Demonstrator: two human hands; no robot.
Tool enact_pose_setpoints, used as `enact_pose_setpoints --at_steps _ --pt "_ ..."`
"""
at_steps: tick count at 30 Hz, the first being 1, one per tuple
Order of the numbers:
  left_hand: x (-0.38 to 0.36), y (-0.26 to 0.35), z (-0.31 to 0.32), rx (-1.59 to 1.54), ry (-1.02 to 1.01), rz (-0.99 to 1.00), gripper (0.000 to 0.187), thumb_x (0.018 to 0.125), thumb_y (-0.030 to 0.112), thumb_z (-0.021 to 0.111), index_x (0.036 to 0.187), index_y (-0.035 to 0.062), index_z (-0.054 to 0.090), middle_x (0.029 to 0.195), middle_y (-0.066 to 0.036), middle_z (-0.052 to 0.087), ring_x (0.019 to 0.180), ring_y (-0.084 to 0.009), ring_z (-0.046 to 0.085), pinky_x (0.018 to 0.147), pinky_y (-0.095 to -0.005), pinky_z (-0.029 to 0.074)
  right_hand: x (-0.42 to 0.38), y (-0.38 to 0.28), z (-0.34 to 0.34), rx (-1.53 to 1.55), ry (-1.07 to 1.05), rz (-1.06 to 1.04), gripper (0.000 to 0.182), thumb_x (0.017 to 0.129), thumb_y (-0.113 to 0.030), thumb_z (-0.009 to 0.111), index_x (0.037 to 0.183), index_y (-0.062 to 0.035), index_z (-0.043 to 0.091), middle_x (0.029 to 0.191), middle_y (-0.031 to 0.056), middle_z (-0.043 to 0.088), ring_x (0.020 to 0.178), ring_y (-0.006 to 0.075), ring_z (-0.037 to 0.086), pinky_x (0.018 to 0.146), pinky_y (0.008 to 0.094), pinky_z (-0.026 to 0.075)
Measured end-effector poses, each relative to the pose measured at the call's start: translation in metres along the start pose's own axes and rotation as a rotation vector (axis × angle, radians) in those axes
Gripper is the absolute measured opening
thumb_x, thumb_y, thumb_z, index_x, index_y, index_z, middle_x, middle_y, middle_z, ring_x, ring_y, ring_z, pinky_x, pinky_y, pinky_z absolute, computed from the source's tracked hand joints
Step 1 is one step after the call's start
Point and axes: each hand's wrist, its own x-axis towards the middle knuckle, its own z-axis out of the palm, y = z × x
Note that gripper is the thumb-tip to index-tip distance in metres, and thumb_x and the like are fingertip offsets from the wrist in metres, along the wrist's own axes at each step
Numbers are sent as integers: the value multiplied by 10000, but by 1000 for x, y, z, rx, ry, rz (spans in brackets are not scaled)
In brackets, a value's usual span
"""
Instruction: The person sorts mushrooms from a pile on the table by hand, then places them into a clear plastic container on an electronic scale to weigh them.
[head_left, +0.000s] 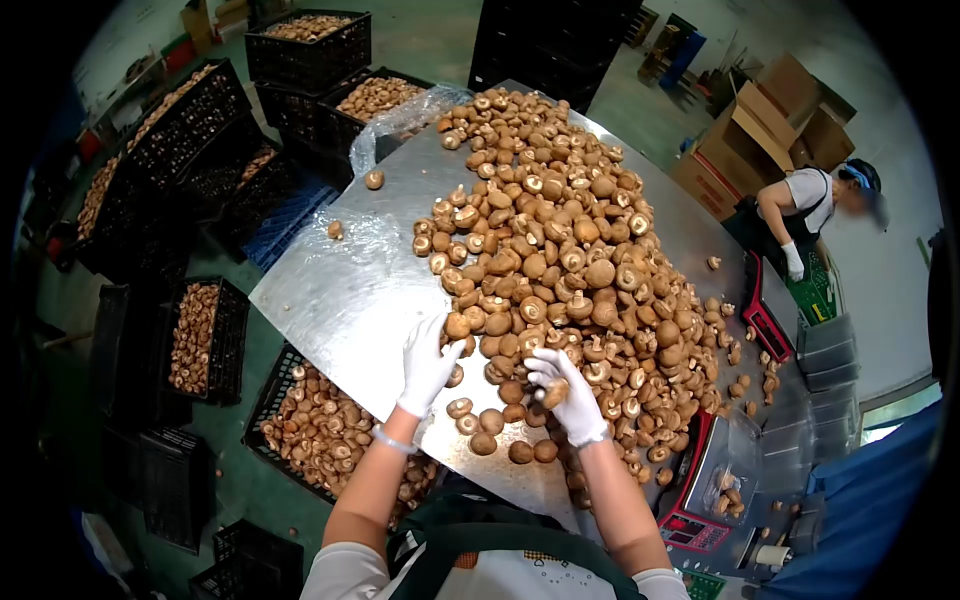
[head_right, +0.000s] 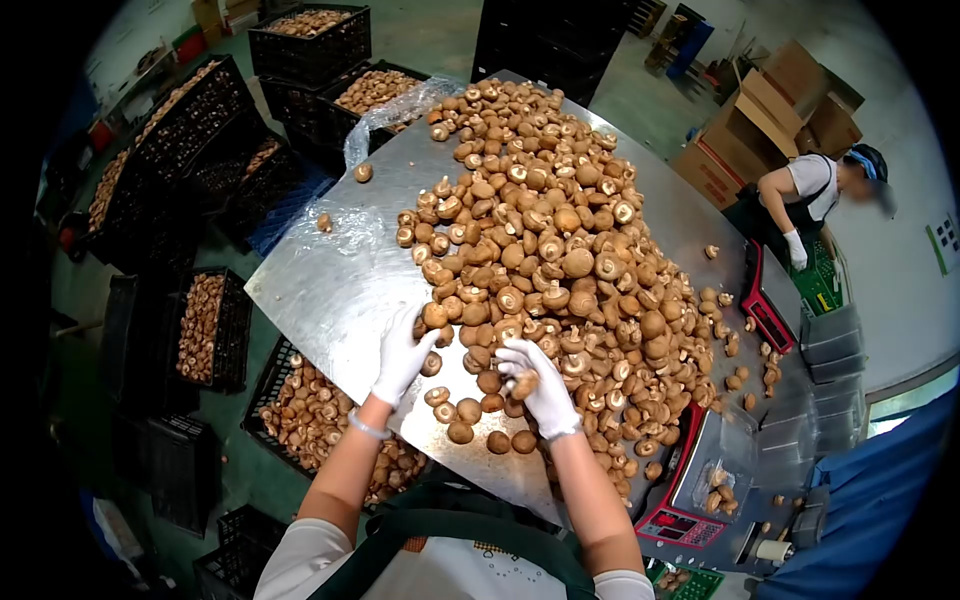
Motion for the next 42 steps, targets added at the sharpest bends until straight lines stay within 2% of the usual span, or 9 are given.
enact_pose_setpoints --at_steps 5,11,17,22,25,29,33,39,42 --pt "12 -12 29 194 -79 6 524 762 162 709 1253 43 571 1120 -134 595 1169 -332 491 1043 -441 343 79 -7 45 -1147 134 -583 255 877 -202 684 1075 -53 625 971 132 669 795 204 658 686 333 531" --pt "-13 -19 -40 -61 159 -170 372 857 77 628 1216 -14 587 1089 -172 611 1056 -325 568 960 -414 443 104 9 53 -1985 36 -505 289 809 -169 664 1051 -94 526 923 142 608 807 322 662 645 419 545" --pt "-100 -69 -114 19 265 -541 347 930 113 583 1254 -11 570 1176 -175 575 1106 -300 535 981 -409 421 65 -2 47 -1860 -94 -490 239 826 -207 661 982 -86 527 883 146 603 821 333 642 678 442 519" --pt "-124 -70 -122 408 195 -378 446 881 111 629 1300 -7 531 1252 -198 558 1241 -368 458 1073 -462 348 36 -7 10 -586 -210 38 449 889 -269 695 1264 -74 544 1028 5 615 864 79 598 662 224 486" --pt "-90 -50 -99 239 159 -294 448 801 78 671 1218 -50 566 1237 -194 567 1228 -358 475 1071 -439 365 26 -24 25 -60 -233 122 398 978 -307 558 1304 -84 515 1139 81 624 953 104 612 627 188 476" --pt "-31 -24 -42 -132 27 -237 500 838 146 702 1282 -23 546 1266 -197 550 1187 -342 526 1039 -414 424 64 -10 61 -772 -113 59 224 954 -275 564 1103 -115 614 1023 85 666 898 194 650 658 331 534" --pt "-6 -45 10 -53 -123 -109 383 853 152 692 1204 19 617 1197 -147 617 1117 -291 575 995 -358 439 89 34 85 -1947 -40 -508 320 797 -210 683 1100 -130 618 916 117 604 816 303 643 698 401 539" --pt "-18 -48 -20 -991 65 -656 298 1019 222 481 1132 -13 625 1008 -64 660 895 -138 615 781 -281 502 108 48 71 -1951 -96 -415 209 798 -229 664 941 -95 590 898 129 596 810 313 652 676 415 549" --pt "-39 -42 -77 -1119 33 -767 355 1041 259 422 1058 -33 623 990 -119 663 864 -182 638 787 -285 516 97 25 58 -1495 -220 -370 406 826 -253 679 1194 -101 598 1078 132 625 893 273 657 753 425 536"
